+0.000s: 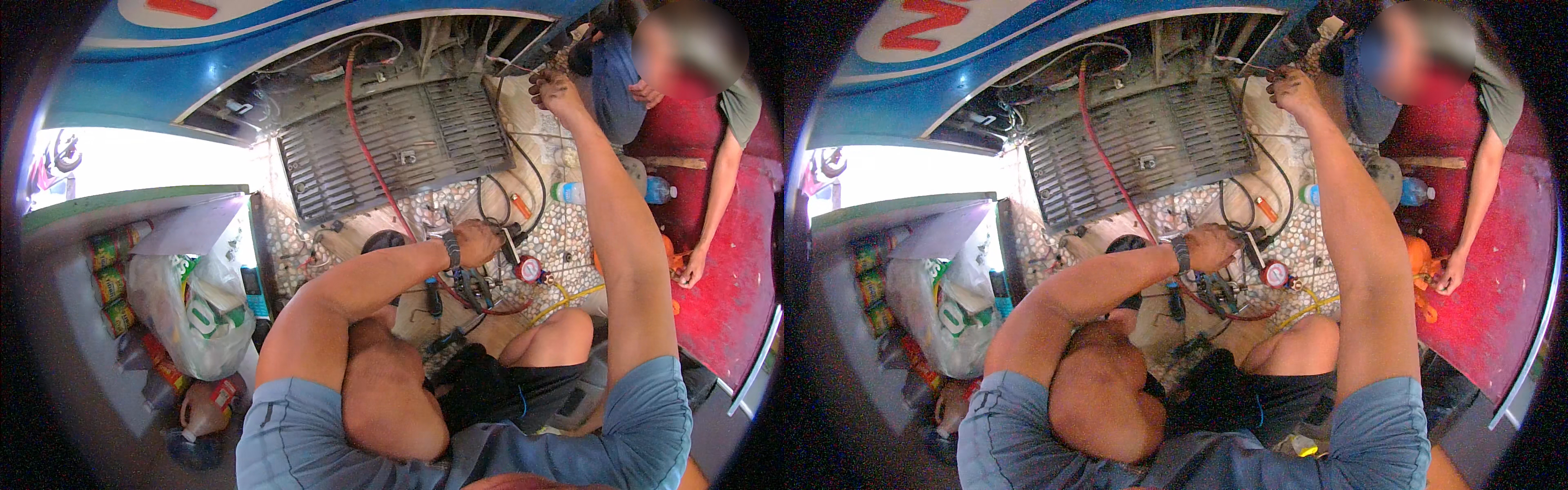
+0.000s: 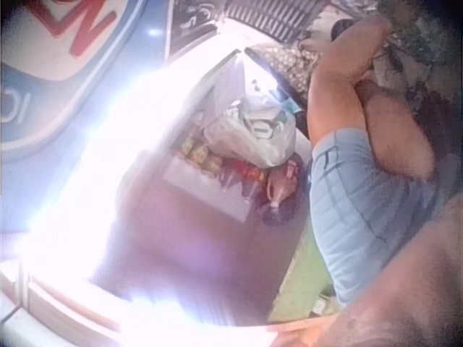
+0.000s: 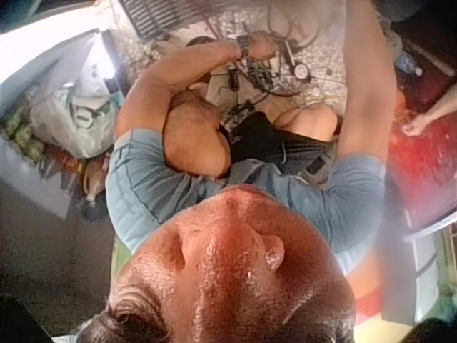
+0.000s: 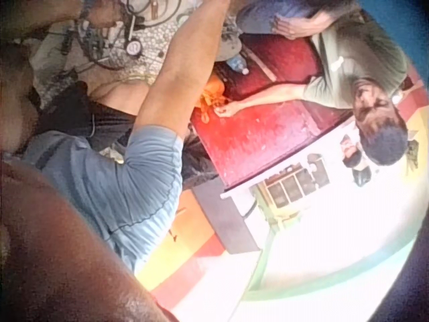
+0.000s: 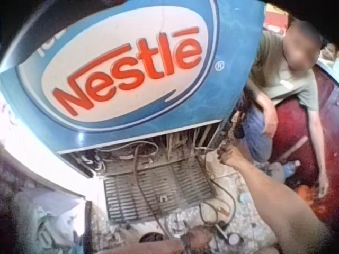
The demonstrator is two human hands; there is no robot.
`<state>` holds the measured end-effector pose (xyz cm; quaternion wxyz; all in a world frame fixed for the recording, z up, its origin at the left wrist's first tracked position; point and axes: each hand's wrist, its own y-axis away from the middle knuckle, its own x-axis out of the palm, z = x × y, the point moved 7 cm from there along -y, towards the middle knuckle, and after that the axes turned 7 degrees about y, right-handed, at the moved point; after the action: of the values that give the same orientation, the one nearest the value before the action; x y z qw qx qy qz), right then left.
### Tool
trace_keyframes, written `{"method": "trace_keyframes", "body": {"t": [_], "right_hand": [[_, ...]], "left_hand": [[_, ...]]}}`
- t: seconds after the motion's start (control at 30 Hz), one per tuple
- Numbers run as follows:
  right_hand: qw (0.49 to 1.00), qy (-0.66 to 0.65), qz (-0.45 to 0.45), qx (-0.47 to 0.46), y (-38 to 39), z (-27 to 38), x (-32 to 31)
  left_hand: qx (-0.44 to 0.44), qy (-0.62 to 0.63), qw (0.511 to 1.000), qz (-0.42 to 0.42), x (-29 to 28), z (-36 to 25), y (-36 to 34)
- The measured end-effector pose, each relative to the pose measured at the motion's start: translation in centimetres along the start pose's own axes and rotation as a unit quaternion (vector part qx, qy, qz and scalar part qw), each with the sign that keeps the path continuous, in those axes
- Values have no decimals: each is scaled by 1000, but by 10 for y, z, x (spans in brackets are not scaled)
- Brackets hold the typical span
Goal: The person works on the internal components of an ice cream freezer, applying a substance from a bottle to a pipe and using tools to adjust a gauge manifold.
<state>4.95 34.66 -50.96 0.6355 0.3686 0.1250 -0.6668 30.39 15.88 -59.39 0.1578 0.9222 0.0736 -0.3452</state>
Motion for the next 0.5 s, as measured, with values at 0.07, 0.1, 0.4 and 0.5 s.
{"method": "trace_keyframes", "body": {"t": [0.07, 0.1, 0.4, 0.5], "right_hand": [[999, 3, 19, -39, -11, -26, -17], [998, 30, -8, -57, -13, -29, -19], [996, 70, -53, -25, 109, -60, 48], [993, 54, -57, -87, 206, -22, 92]], "left_hand": [[31, 7, 997, -76, -19, -11, -4], [37, 9, 993, -114, -29, -10, -1], [-35, 3, 963, -269, -203, -6, 80], [0, -119, 877, -465, -347, -81, 171]]}}
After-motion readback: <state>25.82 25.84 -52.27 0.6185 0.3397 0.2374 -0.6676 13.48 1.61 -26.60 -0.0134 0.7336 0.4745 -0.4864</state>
